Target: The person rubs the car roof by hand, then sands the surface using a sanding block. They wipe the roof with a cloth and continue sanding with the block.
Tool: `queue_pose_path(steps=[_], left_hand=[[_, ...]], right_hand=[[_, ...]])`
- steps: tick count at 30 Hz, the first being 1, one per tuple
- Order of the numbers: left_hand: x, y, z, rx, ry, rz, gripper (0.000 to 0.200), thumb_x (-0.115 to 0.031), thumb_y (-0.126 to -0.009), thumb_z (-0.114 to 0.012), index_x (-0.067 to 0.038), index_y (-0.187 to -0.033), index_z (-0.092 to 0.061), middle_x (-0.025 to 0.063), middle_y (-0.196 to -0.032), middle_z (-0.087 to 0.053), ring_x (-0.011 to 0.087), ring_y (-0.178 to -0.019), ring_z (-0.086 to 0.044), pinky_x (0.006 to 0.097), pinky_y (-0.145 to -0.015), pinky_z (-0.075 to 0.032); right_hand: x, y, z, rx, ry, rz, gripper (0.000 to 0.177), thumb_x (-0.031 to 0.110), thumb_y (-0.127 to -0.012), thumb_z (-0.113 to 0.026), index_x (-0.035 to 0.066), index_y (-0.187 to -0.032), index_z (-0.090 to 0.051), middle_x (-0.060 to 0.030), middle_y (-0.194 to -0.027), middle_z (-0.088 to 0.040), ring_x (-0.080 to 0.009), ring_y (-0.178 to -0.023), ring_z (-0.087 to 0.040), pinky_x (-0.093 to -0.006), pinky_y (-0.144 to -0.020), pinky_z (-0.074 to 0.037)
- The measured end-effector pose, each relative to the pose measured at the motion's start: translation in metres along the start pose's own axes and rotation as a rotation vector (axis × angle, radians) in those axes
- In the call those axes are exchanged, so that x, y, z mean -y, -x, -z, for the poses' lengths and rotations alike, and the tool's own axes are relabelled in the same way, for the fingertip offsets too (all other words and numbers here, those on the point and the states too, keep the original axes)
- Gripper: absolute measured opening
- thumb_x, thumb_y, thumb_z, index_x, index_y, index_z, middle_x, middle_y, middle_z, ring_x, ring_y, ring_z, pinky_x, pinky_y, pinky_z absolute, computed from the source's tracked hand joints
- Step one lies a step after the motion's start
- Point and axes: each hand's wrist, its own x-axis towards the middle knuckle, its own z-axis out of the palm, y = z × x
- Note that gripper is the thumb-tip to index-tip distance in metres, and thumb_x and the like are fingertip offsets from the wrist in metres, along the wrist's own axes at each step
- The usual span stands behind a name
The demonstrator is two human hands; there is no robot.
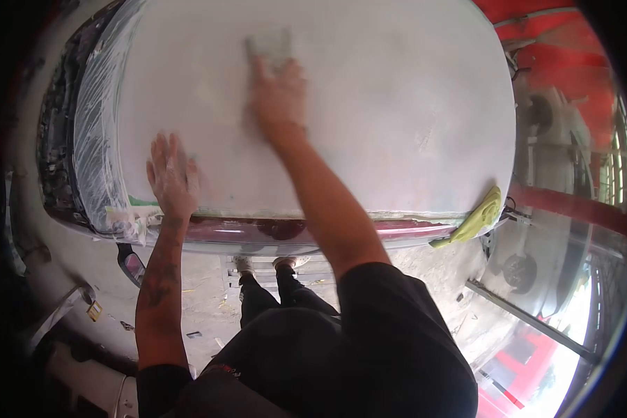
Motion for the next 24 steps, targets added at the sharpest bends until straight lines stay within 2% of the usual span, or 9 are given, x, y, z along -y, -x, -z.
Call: queue_pose_path(steps=[1,5,6,11,14,16,18,21,24], left_hand=[[0.001,0.001,0.0,0.008,-0.007,-0.014,0.06,-0.03,-0.09,-0.054,-0.012,-0.145,-0.038,0.0181,-0.151,-0.031,0.0371,-0.139,-0.029,0.0553,-0.111,-0.021],[0.004,0.003,0.002,0.025,-0.017,-0.011,0.059,-0.032,-0.091,-0.054,-0.013,-0.145,-0.039,0.0181,-0.151,-0.032,0.037,-0.139,-0.03,0.0542,-0.111,-0.021],[0.003,0.001,0.0,0.021,-0.018,0.004,0.059,-0.032,-0.091,-0.054,-0.013,-0.145,-0.039,0.018,-0.151,-0.031,0.0368,-0.139,-0.03,0.0538,-0.111,-0.021],[0.001,-0.001,0.002,0.018,-0.016,0.008,0.059,-0.03,-0.091,-0.053,-0.013,-0.145,-0.038,0.0187,-0.152,-0.03,0.0383,-0.139,-0.029,0.0548,-0.111,-0.02],[-0.002,-0.002,0.002,0.026,-0.007,0.027,0.059,-0.028,-0.091,-0.052,-0.012,-0.146,-0.037,0.0193,-0.152,-0.03,0.0395,-0.139,-0.028,0.0556,-0.111,-0.02],[-0.001,-0.003,0.002,0.038,-0.006,0.029,0.059,-0.027,-0.09,-0.052,-0.012,-0.146,-0.037,0.0197,-0.151,-0.029,0.0402,-0.139,-0.028,0.0559,-0.111,-0.02],[0.0,-0.001,0.002,0.036,-0.005,0.017,0.06,-0.029,-0.09,-0.053,-0.013,-0.146,-0.037,0.0186,-0.152,-0.029,0.0388,-0.139,-0.028,0.0556,-0.111,-0.02],[0.002,0.001,0.001,0.02,0.011,-0.006,0.06,-0.031,-0.091,-0.054,-0.014,-0.146,-0.037,0.0175,-0.152,-0.029,0.0373,-0.14,-0.028,0.0551,-0.111,-0.021],[0.004,0.0,0.002,0.032,0.004,-0.011,0.061,-0.031,-0.09,-0.055,-0.016,-0.146,-0.037,0.0166,-0.153,-0.029,0.0361,-0.14,-0.028,0.0545,-0.111,-0.021]], right_hand=[[0.052,-0.013,0.018,0.261,-0.16,0.022,0.041,0.027,-0.09,-0.052,0.019,-0.13,-0.05,-0.031,-0.123,-0.047,-0.043,-0.114,-0.049,-0.0523,-0.095,-0.04],[0.067,-0.013,0.016,0.325,-0.272,0.199,0.04,0.03,-0.09,-0.053,0.021,-0.129,-0.051,-0.0288,-0.123,-0.047,-0.0413,-0.114,-0.048,-0.0504,-0.094,-0.041],[0.038,-0.004,0.012,0.142,-0.196,0.143,0.041,0.03,-0.09,-0.054,0.023,-0.13,-0.051,-0.026,-0.119,-0.048,-0.0402,-0.11,-0.049,-0.0514,-0.091,-0.042],[-0.179,0.007,0.078,0.258,-0.008,-0.537,0.048,0.038,-0.089,-0.051,0.031,-0.136,-0.042,-0.0234,-0.124,-0.041,-0.0419,-0.109,-0.052,-0.05,-0.088,-0.047],[-0.21,0.001,0.079,0.159,0.048,-0.714,0.049,0.038,-0.089,-0.052,0.032,-0.137,-0.041,-0.0233,-0.126,-0.04,-0.0419,-0.108,-0.052,-0.0496,-0.089,-0.047],[-0.146,-0.023,0.07,0.242,-0.017,-0.692,0.049,0.036,-0.09,-0.053,0.029,-0.136,-0.041,-0.0241,-0.125,-0.041,-0.0416,-0.108,-0.052,-0.0502,-0.091,-0.046],[-0.065,-0.034,0.021,0.127,-0.018,-0.215,0.047,0.032,-0.088,-0.056,0.022,-0.133,-0.044,-0.0267,-0.12,-0.046,-0.0443,-0.11,-0.05,-0.0538,-0.094,-0.042],[0.058,-0.055,-0.004,0.286,-0.175,0.086,0.047,0.028,-0.09,-0.053,0.022,-0.136,-0.045,-0.0283,-0.122,-0.048,-0.0434,-0.116,-0.047,-0.0511,-0.099,-0.039],[0.035,-0.054,0.011,0.299,-0.257,0.145,0.052,0.031,-0.09,-0.054,0.026,-0.14,-0.042,-0.0274,-0.123,-0.047,-0.0423,-0.116,-0.047,-0.051,-0.098,-0.04]])
